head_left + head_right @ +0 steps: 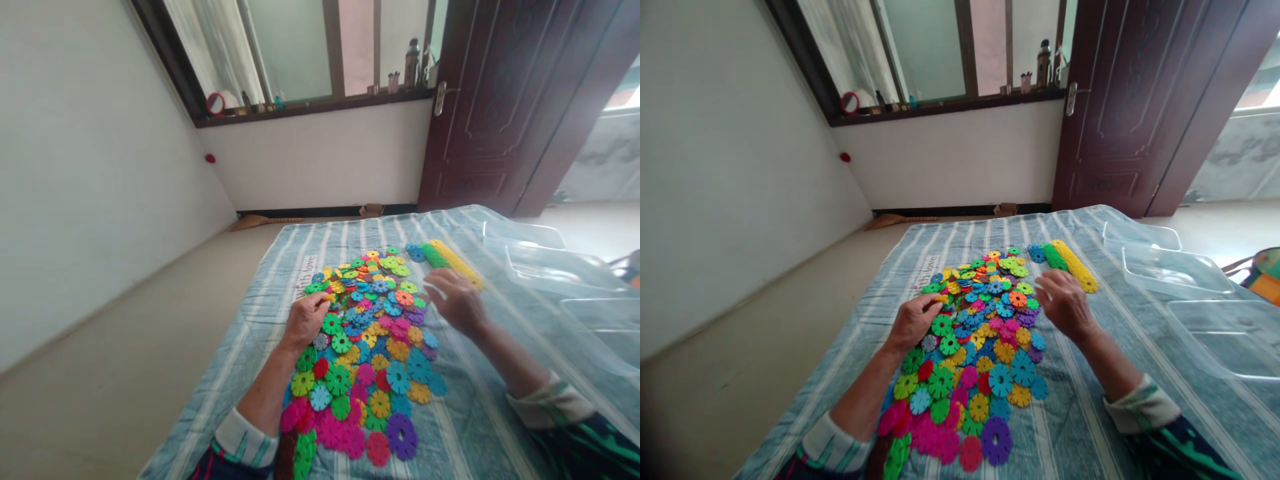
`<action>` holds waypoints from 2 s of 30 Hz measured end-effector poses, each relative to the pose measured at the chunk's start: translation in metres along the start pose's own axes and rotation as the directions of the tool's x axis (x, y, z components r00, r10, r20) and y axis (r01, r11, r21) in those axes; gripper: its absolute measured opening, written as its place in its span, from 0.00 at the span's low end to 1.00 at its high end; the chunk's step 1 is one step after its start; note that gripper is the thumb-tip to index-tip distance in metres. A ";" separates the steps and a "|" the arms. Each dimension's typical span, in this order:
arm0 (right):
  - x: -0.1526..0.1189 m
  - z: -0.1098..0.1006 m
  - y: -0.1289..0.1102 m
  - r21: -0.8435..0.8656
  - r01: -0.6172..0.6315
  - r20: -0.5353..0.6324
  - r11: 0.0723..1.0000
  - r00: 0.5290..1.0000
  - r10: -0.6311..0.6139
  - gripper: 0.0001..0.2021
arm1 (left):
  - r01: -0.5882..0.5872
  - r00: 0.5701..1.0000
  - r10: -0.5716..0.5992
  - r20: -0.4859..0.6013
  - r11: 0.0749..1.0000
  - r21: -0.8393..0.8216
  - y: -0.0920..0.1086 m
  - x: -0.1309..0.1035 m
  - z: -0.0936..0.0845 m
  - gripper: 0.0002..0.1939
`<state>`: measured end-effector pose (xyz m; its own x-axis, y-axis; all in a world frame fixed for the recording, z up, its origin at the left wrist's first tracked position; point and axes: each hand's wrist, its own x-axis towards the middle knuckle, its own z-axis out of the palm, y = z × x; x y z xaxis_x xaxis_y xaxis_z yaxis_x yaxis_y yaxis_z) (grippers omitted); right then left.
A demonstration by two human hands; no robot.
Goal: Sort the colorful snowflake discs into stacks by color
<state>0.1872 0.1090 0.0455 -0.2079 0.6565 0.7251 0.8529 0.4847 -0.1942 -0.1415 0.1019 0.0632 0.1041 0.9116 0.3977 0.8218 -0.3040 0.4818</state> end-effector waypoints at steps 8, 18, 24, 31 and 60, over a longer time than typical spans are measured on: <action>-0.003 0.012 -0.107 0.259 0.304 0.406 0.917 0.827 -0.389 0.05 | 0.128 0.988 -0.144 -0.056 0.965 -0.227 -0.013 -0.001 0.006 0.14; -0.006 0.025 -0.105 0.175 0.315 0.426 0.933 0.830 -0.360 0.08 | 0.176 0.974 -0.219 -0.061 0.897 -0.405 -0.017 0.002 0.012 0.18; -0.007 0.031 -0.103 0.117 0.403 0.352 0.908 0.838 -0.418 0.08 | 0.193 0.969 -0.241 -0.049 0.871 -0.452 -0.016 0.003 0.013 0.20; -0.002 0.026 -0.098 0.198 0.302 0.429 0.932 0.829 -0.360 0.10 | 0.185 0.970 -0.238 -0.059 0.870 -0.458 -0.014 0.002 0.014 0.18; 0.008 -0.041 0.085 -0.224 -0.766 -0.068 0.603 0.630 0.774 0.14 | 0.188 0.976 -0.211 -0.057 0.944 -0.272 -0.014 0.010 0.009 0.18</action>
<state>0.2779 0.1320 0.0620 0.5618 0.7491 0.3511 0.7808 -0.3398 -0.5243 -0.1471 0.1179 0.0531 -0.1037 0.9380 0.3308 0.6430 -0.1905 0.7418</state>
